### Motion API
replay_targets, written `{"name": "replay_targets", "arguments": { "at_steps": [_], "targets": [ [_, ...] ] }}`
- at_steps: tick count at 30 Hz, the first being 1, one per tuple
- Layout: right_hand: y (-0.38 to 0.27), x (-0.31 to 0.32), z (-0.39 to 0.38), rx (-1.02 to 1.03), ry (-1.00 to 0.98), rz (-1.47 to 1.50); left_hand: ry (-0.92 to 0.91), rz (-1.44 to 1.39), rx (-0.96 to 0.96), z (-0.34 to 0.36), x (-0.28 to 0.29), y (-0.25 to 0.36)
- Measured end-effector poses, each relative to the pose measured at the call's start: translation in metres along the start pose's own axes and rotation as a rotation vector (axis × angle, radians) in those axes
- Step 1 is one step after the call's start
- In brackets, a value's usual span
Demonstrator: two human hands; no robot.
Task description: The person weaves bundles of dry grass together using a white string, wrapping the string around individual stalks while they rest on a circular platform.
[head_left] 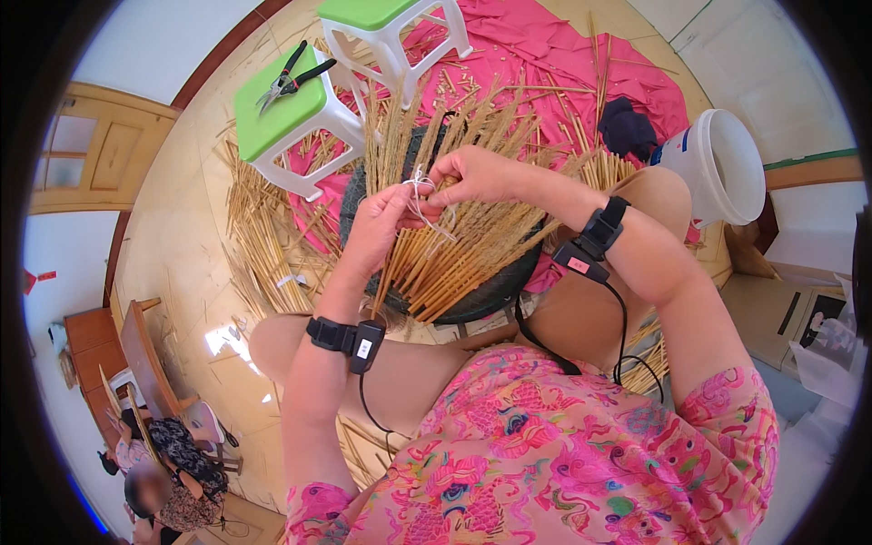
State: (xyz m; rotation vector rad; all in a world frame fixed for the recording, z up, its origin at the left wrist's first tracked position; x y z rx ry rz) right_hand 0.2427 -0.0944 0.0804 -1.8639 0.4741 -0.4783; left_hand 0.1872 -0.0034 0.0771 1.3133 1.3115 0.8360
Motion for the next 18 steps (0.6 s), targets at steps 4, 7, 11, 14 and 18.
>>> {"name": "replay_targets", "arguments": {
  "at_steps": [4,7,11,14,18],
  "targets": [
    [0.009,0.02,0.008,-0.128,0.113,-0.167,0.074,0.1,0.026,-0.001,0.025,-0.009],
    [-0.001,0.047,0.008,-0.07,0.285,0.001,-0.032,0.112,0.033,-0.006,0.023,-0.023],
    [-0.032,0.082,0.0,0.098,0.58,0.223,-0.092,0.047,0.051,-0.015,0.009,-0.044],
    [-0.058,0.098,-0.009,0.248,0.653,0.376,-0.039,0.122,0.014,-0.017,0.01,-0.056],
    [-0.07,0.123,-0.025,0.442,0.674,0.523,0.043,0.204,-0.05,-0.017,0.012,-0.06]
  ]
}}
Point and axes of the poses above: each hand's wrist, its own z-axis towards the middle knuckle, its own x-axis out of the back of the hand, y = z × x, the point moved 10 cm from there along z, towards the middle knuckle, and after that the axes turned 8 degrees about -x, right-handed, at the moved point
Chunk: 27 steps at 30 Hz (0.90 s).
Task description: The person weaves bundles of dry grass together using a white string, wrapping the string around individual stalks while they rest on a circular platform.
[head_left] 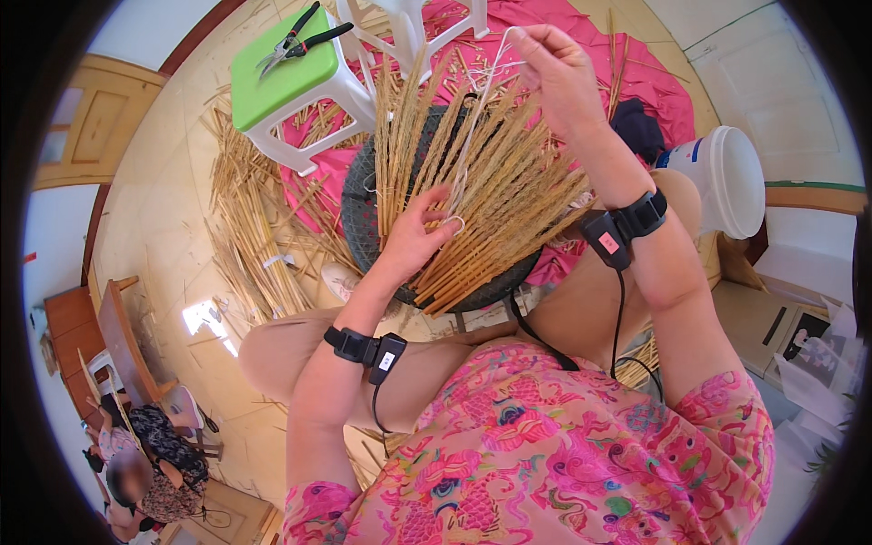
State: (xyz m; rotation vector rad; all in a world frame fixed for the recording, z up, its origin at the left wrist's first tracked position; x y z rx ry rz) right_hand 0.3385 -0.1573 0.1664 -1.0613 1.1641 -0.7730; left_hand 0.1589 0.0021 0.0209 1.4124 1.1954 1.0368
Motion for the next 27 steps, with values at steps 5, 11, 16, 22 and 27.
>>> {"name": "replay_targets", "arguments": {
  "at_steps": [5,11,16,22,27],
  "targets": [
    [-0.011,0.01,-0.002,-0.026,-0.001,0.078,0.06,0.384,0.071,0.0,0.011,-0.008],
    [0.008,0.001,-0.005,-0.15,-0.097,0.03,0.064,0.86,0.056,-0.02,0.019,-0.018],
    [0.023,0.019,-0.002,-0.171,0.12,-0.35,0.014,0.919,0.125,-0.038,0.019,-0.033],
    [0.025,-0.03,-0.027,0.495,0.034,-1.276,0.062,0.958,0.082,-0.052,0.023,-0.033],
    [0.144,-0.09,-0.093,0.155,-0.792,-1.257,0.011,0.976,0.169,-0.053,0.023,-0.039]
  ]
}}
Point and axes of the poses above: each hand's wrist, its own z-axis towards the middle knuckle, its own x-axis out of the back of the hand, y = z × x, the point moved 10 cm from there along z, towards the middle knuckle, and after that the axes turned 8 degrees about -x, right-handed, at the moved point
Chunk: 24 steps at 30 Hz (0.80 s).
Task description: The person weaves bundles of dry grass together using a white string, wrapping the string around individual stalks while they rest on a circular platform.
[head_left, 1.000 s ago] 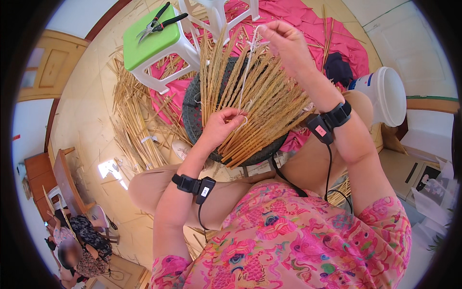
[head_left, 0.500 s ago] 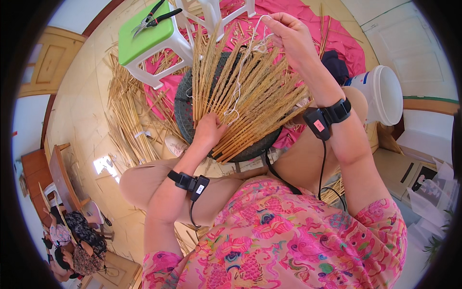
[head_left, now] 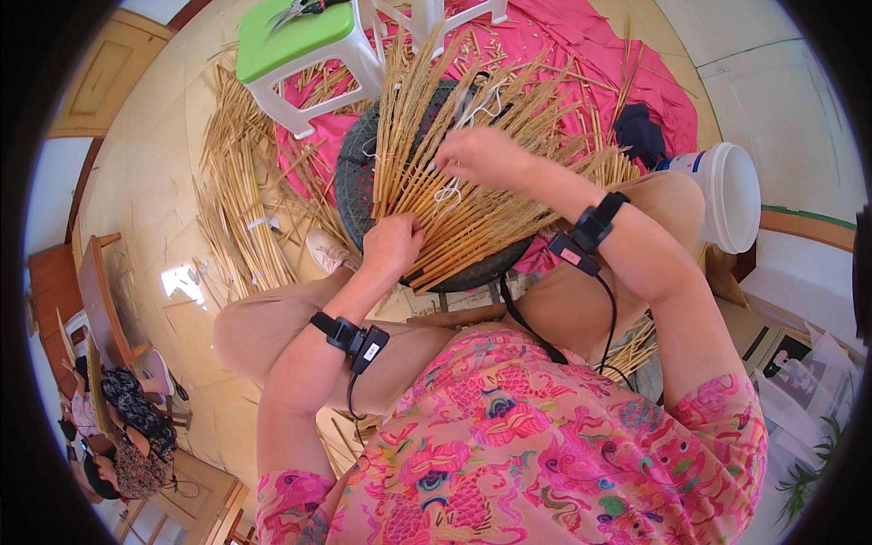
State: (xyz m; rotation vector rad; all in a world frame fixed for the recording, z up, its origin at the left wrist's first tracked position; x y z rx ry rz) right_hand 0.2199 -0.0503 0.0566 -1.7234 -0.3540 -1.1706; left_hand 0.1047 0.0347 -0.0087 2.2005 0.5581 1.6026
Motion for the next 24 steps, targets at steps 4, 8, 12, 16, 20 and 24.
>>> {"name": "replay_targets", "arguments": {
  "at_steps": [4,8,12,16,20,24],
  "targets": [
    [-0.006,-0.057,-0.011,0.032,-0.176,-0.011,-0.039,-0.047,0.02,0.001,0.0,0.002],
    [-0.008,-0.071,-0.011,0.087,-0.239,-0.041,-0.086,-0.11,-0.002,0.001,-0.009,-0.002],
    [-0.012,-0.074,-0.009,0.136,-0.185,-0.109,-0.128,-0.149,0.039,0.0,-0.012,-0.004],
    [-0.016,-0.086,-0.006,0.212,-0.213,-0.23,-0.142,-0.16,0.039,0.0,-0.015,-0.005],
    [-0.016,-0.083,-0.005,0.223,-0.151,-0.216,-0.093,-0.173,0.035,0.001,-0.011,-0.006],
    [-0.018,-0.071,-0.004,0.137,-0.103,-0.109,-0.076,-0.248,0.069,0.003,-0.014,-0.015]
  ]
}}
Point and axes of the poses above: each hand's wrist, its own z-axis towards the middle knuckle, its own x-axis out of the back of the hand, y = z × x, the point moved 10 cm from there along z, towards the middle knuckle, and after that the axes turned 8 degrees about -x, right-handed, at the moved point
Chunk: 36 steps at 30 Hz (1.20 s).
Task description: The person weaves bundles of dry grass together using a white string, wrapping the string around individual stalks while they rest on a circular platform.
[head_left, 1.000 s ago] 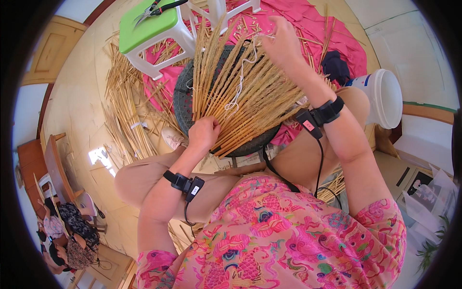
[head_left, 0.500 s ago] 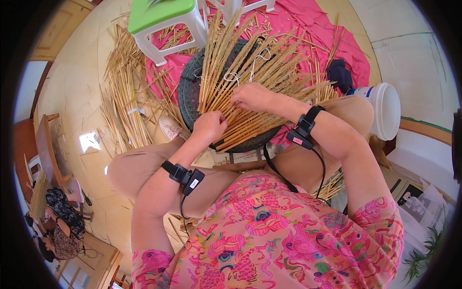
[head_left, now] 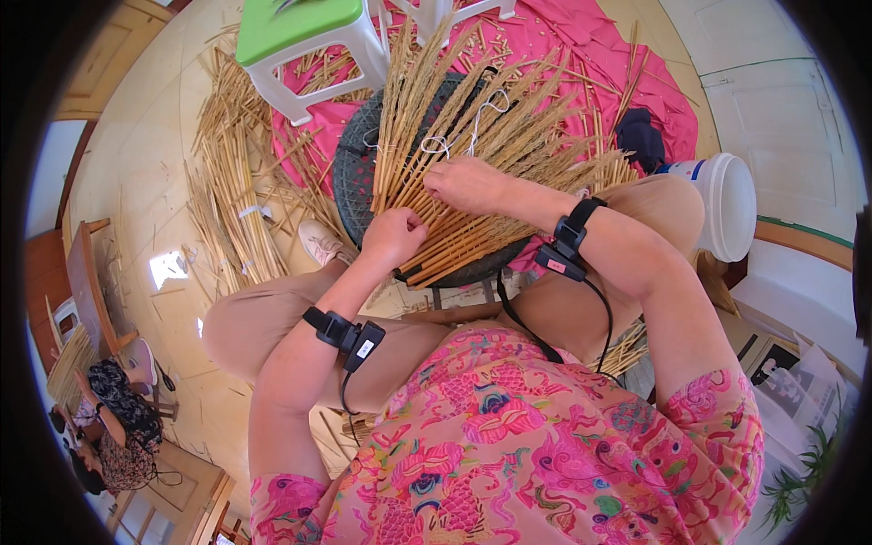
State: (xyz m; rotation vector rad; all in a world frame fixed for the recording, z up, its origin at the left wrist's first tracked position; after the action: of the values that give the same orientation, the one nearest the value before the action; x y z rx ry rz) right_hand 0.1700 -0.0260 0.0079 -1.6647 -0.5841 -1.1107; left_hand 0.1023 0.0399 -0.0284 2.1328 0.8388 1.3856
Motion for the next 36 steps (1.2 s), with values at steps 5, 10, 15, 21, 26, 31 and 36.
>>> {"name": "replay_targets", "arguments": {
  "at_steps": [5,10,15,21,26,31,36],
  "targets": [
    [-0.004,0.043,0.005,0.019,0.278,-0.134,-0.059,-0.075,0.078,0.001,-0.009,-0.015],
    [0.023,0.123,0.003,-0.086,0.642,-0.202,0.041,0.052,-0.001,-0.001,0.004,-0.003],
    [0.04,0.206,-0.024,-0.246,0.976,-0.372,0.018,0.083,0.011,-0.002,0.003,-0.003],
    [0.06,0.291,-0.082,-0.407,1.331,-0.485,0.02,0.115,0.025,-0.005,0.001,-0.008],
    [0.126,0.336,-0.157,-0.767,1.464,-0.364,0.003,0.169,0.006,-0.005,0.004,0.001],
    [0.164,0.361,-0.224,-0.967,1.606,-0.326,0.0,0.185,0.035,-0.007,0.005,0.001],
    [0.188,0.373,-0.279,-0.945,1.87,-0.04,0.041,0.204,0.05,-0.009,0.007,-0.001]
  ]
}}
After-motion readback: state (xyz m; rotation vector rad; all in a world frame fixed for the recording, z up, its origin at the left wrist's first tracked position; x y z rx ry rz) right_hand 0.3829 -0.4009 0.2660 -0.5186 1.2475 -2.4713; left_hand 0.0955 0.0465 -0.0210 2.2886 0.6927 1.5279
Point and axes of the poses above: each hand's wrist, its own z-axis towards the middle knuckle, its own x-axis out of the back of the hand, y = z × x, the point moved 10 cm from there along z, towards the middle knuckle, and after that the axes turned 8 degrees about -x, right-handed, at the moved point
